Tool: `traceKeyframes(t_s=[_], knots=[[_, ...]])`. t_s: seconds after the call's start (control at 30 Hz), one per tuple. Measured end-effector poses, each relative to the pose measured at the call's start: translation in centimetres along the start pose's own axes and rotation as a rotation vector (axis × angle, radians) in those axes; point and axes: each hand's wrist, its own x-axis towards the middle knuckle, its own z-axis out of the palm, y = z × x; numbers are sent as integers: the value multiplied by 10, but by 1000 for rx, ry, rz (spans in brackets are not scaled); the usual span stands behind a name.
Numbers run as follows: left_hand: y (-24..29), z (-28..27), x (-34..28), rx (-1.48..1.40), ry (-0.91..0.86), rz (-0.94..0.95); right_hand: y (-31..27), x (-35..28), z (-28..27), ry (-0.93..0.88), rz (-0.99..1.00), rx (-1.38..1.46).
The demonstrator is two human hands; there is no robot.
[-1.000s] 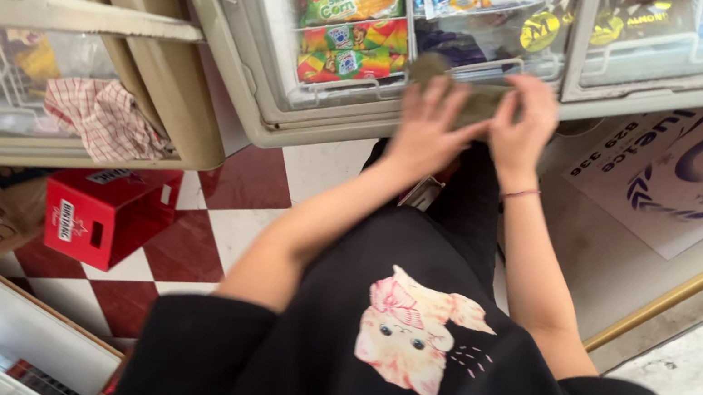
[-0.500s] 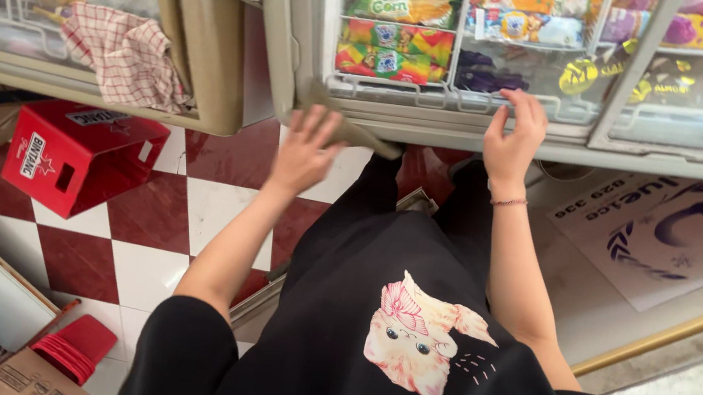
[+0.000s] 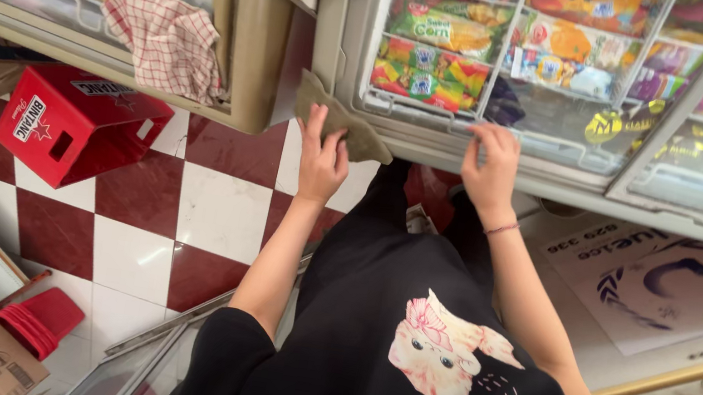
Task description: The person scans items from a box, moves the box aside, and then wipes the exterior glass of a freezer using a cloth and a spray bottle.
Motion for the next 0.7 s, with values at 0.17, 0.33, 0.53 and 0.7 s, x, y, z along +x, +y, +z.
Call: traceKeyframes(t_s=[0.17,0.33,0.53,0.7], knots=[[20,7,37,86,79,-190,-22,13,19,-39,-71,4],[11,11,52,-24,92,-121,-34,14,35,-111,-122,44],[0,16,103,161,62,94,-39,21,45,-149,-163,60],[5,38,180,230,125,281,-50,35,44,-138,-136,45]])
